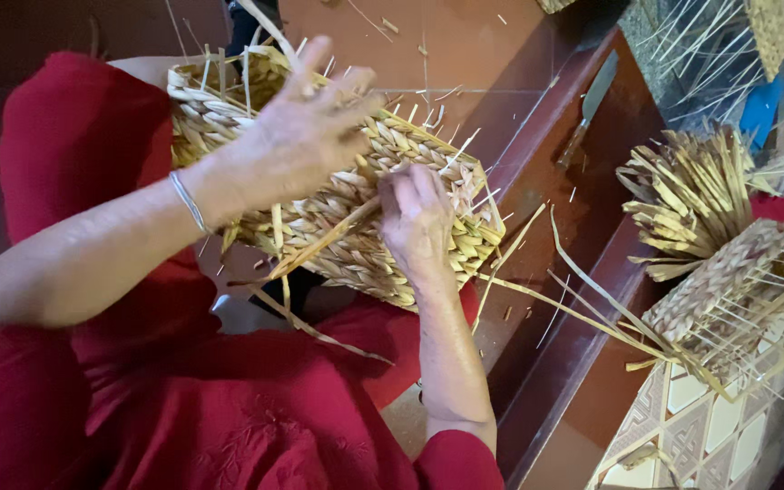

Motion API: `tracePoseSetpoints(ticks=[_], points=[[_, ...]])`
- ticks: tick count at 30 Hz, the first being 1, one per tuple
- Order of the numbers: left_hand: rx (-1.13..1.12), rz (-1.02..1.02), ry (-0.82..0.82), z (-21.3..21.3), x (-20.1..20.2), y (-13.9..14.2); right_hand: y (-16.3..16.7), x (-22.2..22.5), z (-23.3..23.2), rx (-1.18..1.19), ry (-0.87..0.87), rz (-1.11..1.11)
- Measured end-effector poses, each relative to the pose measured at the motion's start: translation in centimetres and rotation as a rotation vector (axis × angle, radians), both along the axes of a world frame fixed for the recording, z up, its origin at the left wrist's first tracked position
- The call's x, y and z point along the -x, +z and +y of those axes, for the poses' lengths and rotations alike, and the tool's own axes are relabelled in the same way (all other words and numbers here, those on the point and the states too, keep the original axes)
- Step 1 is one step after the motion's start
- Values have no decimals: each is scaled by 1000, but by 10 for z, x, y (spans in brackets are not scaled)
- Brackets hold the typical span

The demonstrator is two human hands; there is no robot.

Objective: The person sits on the floor with a woven water hyacinth basket on their lap. They use scissors to trim protruding straw strands from the basket rim, then tuck and weave loose straw strips around the edge and along the sides, pressing the strands into the weave by hand.

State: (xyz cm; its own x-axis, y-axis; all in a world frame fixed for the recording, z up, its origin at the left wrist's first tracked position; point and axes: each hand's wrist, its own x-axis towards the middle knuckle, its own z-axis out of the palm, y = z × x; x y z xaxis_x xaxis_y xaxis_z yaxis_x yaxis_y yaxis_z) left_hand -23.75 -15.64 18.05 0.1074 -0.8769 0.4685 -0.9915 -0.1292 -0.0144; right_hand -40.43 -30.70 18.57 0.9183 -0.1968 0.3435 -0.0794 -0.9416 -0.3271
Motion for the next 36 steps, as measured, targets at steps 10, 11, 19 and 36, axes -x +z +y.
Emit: tracePoseSetpoints(ticks=[10,11,19,36], points=[[-201,561,91,40,60,-66,-14,-3,3,17,-90,-124],[-214,656,115,40,60,-71,-14,-4,4,22,-88,-128],[43,346,294,69,41,-37,-10,-4,3,2,-98,-137],[-56,303,87,76,63,-11,14,8,-1,88,189,95]])
